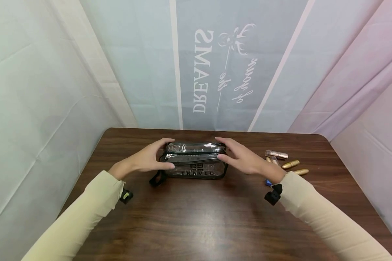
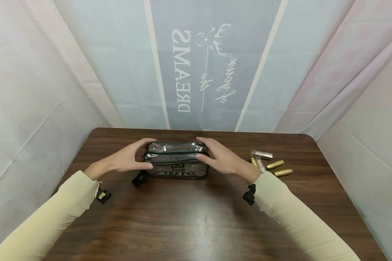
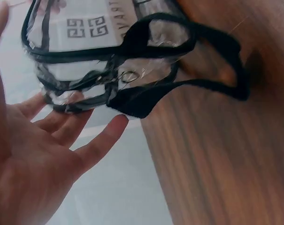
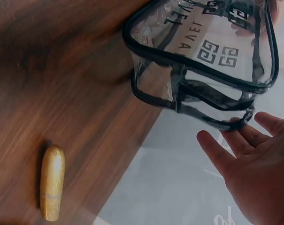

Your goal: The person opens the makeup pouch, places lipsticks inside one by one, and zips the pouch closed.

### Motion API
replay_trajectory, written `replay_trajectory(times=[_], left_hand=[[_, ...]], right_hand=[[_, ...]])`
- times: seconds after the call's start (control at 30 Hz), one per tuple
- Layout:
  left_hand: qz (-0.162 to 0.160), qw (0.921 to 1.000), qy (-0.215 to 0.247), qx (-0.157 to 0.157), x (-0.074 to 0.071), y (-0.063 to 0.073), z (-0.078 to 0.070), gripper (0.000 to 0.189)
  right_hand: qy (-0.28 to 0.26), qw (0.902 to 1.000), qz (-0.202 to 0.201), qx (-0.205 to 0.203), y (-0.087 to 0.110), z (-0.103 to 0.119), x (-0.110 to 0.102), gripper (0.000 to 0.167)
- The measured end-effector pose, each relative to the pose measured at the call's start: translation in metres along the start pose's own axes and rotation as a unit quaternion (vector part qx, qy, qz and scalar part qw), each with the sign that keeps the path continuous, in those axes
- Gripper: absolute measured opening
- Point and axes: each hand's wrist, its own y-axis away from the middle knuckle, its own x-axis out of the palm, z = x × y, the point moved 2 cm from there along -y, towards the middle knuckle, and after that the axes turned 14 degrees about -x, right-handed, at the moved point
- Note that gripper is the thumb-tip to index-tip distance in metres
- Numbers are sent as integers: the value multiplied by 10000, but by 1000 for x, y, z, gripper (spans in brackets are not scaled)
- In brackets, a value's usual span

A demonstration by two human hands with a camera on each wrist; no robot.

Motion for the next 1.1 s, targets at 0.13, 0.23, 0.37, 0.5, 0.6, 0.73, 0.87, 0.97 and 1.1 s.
replay_trajectory(times=[0.13, 0.23, 0.37, 0.5, 0.6, 0.73, 0.87, 0.97, 1.1], left_hand=[[-73, 10000, -24, 34, 7, 2, 3, 95], [-150, 9999, -22, 74, 10, 3, 5, 96], [-205, 9998, 21, 84, 12, 4, 6, 94], [-238, 9996, 75, 106, 14, 5, 6, 93], [-273, 9995, 99, 137, 16, 7, 7, 93], [-351, 9991, 127, 202, 19, 9, 7, 93], [-437, 9987, 182, 177, 22, 9, 9, 97], [-446, 9986, 267, 58, 26, 9, 12, 102], [-444, 9983, 333, -156, 31, 11, 18, 104]], right_hand=[[64, 9999, 86, 5, 0, 0, 4, 76], [121, 9999, 63, -68, -1, 0, 6, 80], [139, 9997, -43, -186, -1, -1, 8, 83], [213, 9992, -182, -273, -1, -4, 11, 84], [295, 9986, -276, -354, -2, -6, 13, 83], [330, 9975, -433, -455, -1, -7, 14, 77], [281, 9970, -538, -476, 1, -7, 15, 73], [215, 9970, -581, -455, 3, -8, 16, 72], [90, 9972, -635, -387, 7, -9, 18, 71]])
